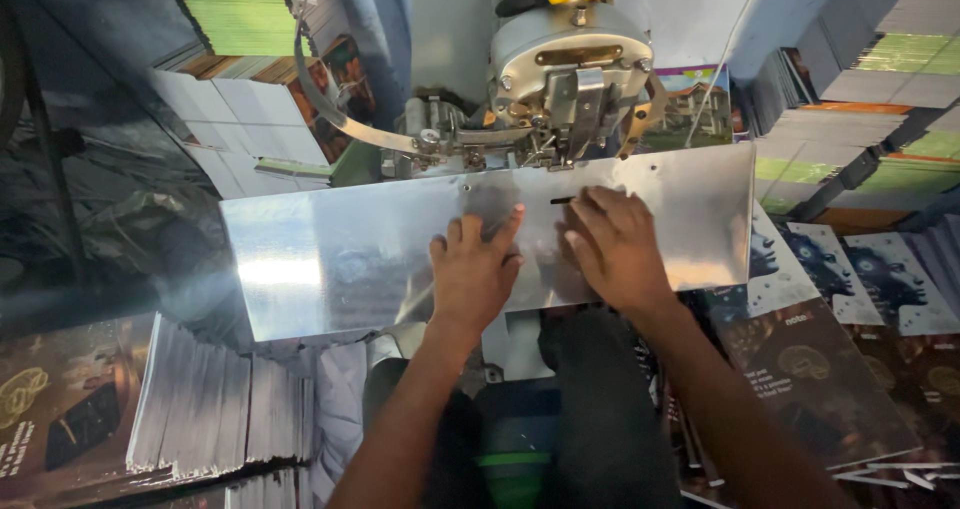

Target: The person repeatedly feeds printed book covers into a binding machine, aligns them under the stitching head, and removes the stitched covers to place them on a growing stack. The person handles the covers one at a time, flipping them over as needed to position them correctly for stitching.

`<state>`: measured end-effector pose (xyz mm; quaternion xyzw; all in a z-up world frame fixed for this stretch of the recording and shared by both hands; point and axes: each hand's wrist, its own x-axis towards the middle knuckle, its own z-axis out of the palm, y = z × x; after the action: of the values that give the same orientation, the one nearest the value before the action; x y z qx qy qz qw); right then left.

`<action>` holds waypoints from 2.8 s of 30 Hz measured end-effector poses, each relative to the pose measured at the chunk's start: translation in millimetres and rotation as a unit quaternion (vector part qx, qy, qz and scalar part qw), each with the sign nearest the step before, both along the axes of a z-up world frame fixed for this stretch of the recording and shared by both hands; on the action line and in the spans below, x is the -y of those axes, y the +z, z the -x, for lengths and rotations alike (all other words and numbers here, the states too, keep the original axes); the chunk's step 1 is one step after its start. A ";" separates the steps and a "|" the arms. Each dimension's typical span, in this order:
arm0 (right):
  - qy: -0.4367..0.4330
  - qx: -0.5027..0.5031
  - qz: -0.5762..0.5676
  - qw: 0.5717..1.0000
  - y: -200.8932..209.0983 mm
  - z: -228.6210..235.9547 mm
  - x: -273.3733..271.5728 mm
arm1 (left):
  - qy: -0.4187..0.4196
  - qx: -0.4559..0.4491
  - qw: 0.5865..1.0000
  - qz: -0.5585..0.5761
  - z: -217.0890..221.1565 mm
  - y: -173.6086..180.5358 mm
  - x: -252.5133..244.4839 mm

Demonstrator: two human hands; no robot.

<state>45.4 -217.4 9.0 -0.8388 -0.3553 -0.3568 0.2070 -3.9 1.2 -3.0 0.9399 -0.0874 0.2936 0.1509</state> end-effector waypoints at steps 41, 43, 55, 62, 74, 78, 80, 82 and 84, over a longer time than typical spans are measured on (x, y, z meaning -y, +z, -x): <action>0.081 -0.029 0.013 0.996 5.7 -19.5 -158.4 | 0.486 -0.305 0.819 0.008 236.9 -154.3 -407.0; 0.079 -0.031 0.012 0.996 4.7 -17.7 -159.3 | 0.497 -0.302 0.813 -0.022 242.8 -163.6 -409.7; 0.080 -0.030 0.006 0.996 4.6 -16.4 -161.6 | 0.484 -0.184 0.851 -0.090 255.0 -174.6 -372.6; 0.075 -0.042 0.012 0.996 1.7 -15.6 -161.3 | 0.444 -0.138 0.883 -0.062 277.7 -137.8 -328.9; 0.088 -0.176 -0.006 0.980 -17.7 28.6 -185.0 | 0.382 -0.013 0.924 -0.035 297.6 -68.6 -284.6; 0.246 -0.438 -0.103 0.859 -49.0 85.4 -230.9 | 0.357 0.020 0.933 -0.026 291.1 -51.8 -260.8; 0.311 -0.596 -0.105 0.733 -60.6 114.5 -253.8 | 0.356 0.033 0.934 -0.006 291.2 -44.4 -247.6; 0.366 -0.641 -0.090 0.669 -62.6 131.4 -274.5 | 0.371 0.040 0.928 0.013 288.5 -37.9 -234.6; 0.374 -0.702 -0.081 0.601 -59.3 150.5 -290.1 | 0.401 0.042 0.915 0.032 283.8 -32.4 -221.2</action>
<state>-105.1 72.7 -50.3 -0.6045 -0.3532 0.4226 0.5756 -287.7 222.4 -35.5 0.8775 0.3001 0.3712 0.0467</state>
